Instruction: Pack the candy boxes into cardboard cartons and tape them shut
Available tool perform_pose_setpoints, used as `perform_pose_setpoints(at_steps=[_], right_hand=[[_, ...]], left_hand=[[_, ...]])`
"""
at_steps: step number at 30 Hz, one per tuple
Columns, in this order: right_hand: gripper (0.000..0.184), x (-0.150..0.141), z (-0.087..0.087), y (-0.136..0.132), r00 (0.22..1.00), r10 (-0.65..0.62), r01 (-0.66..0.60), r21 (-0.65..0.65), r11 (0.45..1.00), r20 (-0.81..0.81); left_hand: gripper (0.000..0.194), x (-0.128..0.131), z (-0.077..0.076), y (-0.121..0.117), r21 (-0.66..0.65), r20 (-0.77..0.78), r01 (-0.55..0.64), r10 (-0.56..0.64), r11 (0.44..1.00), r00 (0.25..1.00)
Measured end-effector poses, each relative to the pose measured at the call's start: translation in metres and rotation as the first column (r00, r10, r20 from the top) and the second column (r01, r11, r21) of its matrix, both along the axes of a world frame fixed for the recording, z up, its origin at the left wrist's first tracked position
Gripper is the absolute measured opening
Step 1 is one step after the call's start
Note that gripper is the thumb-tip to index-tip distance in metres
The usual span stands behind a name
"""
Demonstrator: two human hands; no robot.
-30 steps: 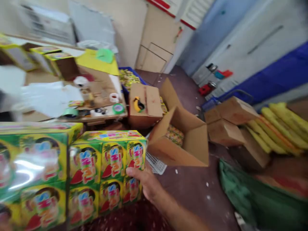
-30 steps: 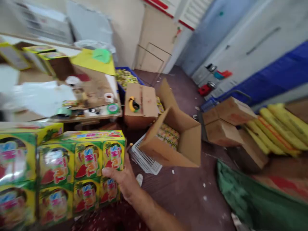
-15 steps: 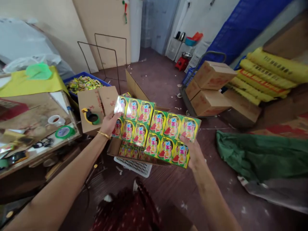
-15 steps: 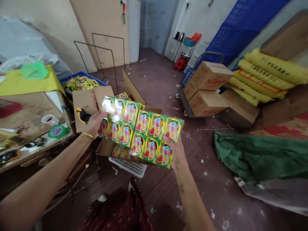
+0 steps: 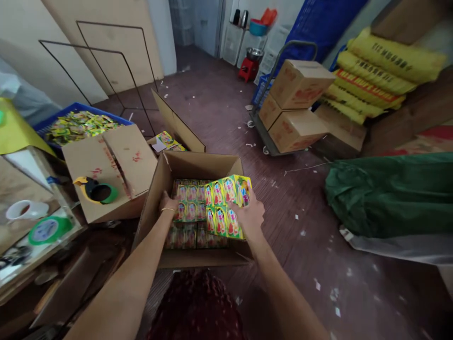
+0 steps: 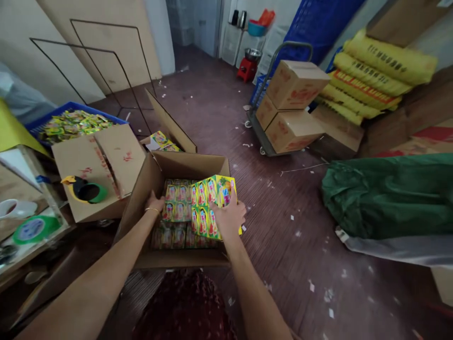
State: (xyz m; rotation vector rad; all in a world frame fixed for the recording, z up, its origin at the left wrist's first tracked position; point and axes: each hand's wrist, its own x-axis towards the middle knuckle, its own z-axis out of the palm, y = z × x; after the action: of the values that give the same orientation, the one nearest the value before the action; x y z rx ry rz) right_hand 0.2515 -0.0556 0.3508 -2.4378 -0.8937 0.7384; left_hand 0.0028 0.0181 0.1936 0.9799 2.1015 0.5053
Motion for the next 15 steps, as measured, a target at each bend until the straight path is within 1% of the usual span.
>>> perform_pose_setpoints(at_steps=[1, 2, 3, 4, 5, 6, 7, 8, 9, 10, 11, 13, 15], right_hand=[[0.085, -0.006, 0.002, -0.001, 0.997, 0.043, -0.041, -0.036, 0.999, 0.069], [0.083, -0.011, 0.005, -0.003, 0.989, 0.082, -0.076, -0.050, 0.996, 0.125], [0.081, -0.015, 0.008, -0.005, 0.980, 0.103, -0.099, -0.035, 0.994, 0.168], [0.080, -0.018, 0.011, -0.007, 0.971, 0.108, -0.109, -0.007, 0.994, 0.213], [0.079, -0.020, 0.014, -0.010, 0.961, 0.097, -0.108, 0.030, 0.994, 0.258], [0.078, -0.021, 0.018, -0.012, 0.951, 0.080, -0.106, 0.073, 0.992, 0.298], [0.078, -0.020, 0.021, -0.013, 0.944, 0.060, -0.103, 0.116, 0.988, 0.326], [0.079, -0.019, 0.023, -0.014, 0.939, 0.038, -0.098, 0.159, 0.982, 0.342], [0.080, -0.017, 0.025, -0.014, 0.937, 0.019, -0.093, 0.195, 0.976, 0.348], [0.082, -0.015, 0.027, -0.013, 0.938, 0.006, -0.088, 0.222, 0.971, 0.347], [0.084, -0.013, 0.027, -0.012, 0.940, -0.001, -0.086, 0.241, 0.967, 0.341], [0.084, -0.012, 0.027, -0.007, 0.945, -0.007, -0.082, 0.257, 0.963, 0.326], [0.081, -0.014, 0.024, 0.001, 0.951, 0.014, -0.094, 0.247, 0.964, 0.308]], left_hand=[[0.076, 0.008, -0.008, -0.007, 0.006, -0.065, 0.139, -0.138, 0.990, 0.988], [0.077, 0.017, -0.016, -0.014, 0.020, -0.133, 0.356, -0.350, 0.934, 0.927], [0.077, 0.026, -0.023, -0.023, 0.029, -0.202, 0.603, -0.586, 0.797, 0.785], [0.074, 0.036, -0.031, -0.032, 0.024, -0.260, 0.811, -0.780, 0.584, 0.569], [0.069, 0.046, -0.038, -0.039, 0.011, -0.296, 0.937, -0.894, 0.349, 0.337], [0.064, 0.056, -0.046, -0.046, 0.004, -0.311, 0.987, -0.938, 0.158, 0.152], [0.057, 0.064, -0.054, -0.051, -0.001, -0.323, 1.000, -0.946, 0.024, 0.022], [0.053, 0.071, -0.062, -0.053, -0.005, -0.337, 0.999, -0.940, -0.054, -0.052], [0.051, 0.077, -0.069, -0.053, -0.005, -0.357, 0.996, -0.930, -0.088, -0.084], [0.049, 0.080, -0.076, -0.052, -0.004, -0.378, 0.995, -0.921, -0.096, -0.090], [0.048, 0.082, -0.081, -0.048, -0.006, -0.401, 0.996, -0.913, -0.085, -0.080], [0.042, 0.078, -0.088, -0.037, -0.036, -0.438, 0.999, -0.898, -0.025, -0.039], [0.037, 0.067, -0.090, -0.022, -0.079, -0.453, 0.996, -0.892, 0.031, -0.008]])
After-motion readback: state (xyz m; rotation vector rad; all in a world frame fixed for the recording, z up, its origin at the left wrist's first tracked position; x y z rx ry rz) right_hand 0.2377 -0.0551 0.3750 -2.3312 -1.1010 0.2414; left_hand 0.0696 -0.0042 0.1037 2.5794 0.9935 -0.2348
